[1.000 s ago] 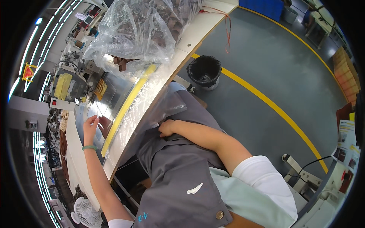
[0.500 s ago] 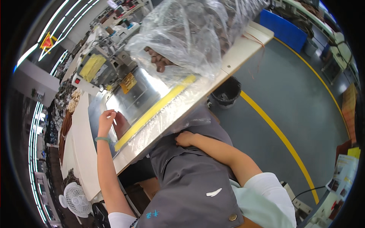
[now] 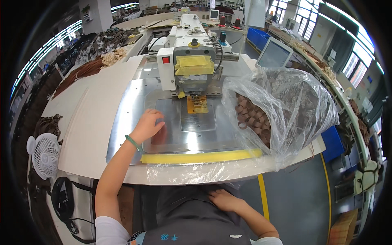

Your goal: The recorder is using an industrial sewing machine to stitch small rectangular leather pieces together.

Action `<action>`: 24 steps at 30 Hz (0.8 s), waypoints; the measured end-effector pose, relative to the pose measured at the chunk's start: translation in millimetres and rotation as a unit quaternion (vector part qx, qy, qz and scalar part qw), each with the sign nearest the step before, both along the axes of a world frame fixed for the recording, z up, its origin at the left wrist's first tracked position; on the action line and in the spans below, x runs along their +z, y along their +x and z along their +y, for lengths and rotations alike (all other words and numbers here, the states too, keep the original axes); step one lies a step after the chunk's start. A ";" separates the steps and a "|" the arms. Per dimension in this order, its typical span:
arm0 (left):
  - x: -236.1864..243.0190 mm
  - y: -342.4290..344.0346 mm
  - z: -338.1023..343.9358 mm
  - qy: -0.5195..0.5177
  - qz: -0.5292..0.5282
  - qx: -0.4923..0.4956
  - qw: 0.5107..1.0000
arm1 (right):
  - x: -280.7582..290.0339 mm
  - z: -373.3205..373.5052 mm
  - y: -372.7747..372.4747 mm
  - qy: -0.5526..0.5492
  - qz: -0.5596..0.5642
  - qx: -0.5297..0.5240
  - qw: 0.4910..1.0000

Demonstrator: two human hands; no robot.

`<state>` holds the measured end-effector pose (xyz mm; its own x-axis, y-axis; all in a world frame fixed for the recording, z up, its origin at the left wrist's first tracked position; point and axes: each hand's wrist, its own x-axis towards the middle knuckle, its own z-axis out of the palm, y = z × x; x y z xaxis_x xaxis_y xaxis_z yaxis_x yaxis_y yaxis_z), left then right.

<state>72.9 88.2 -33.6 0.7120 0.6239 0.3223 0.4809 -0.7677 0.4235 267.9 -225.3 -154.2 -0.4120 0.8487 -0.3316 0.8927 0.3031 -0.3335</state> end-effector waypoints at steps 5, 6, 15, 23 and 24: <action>-10.6 30.4 7.4 0.101 0.040 -0.056 0.992 | 159.5 13.8 41.3 0.177 0.151 -0.094 0.968; -12.6 37.1 6.4 0.095 0.038 -0.058 0.993 | 170.7 30.1 49.3 0.293 0.076 -0.159 0.940; -22.0 51.6 35.5 0.093 0.061 -0.097 0.989 | 143.0 140.1 115.8 0.368 -0.081 -0.276 0.884; -11.1 7.7 61.1 0.048 0.027 -0.019 0.998 | 112.7 231.2 73.1 0.118 0.506 -0.311 0.796; -6.7 14.6 58.2 0.049 0.029 -0.015 0.998 | 98.3 244.8 71.7 0.129 0.544 -0.248 0.791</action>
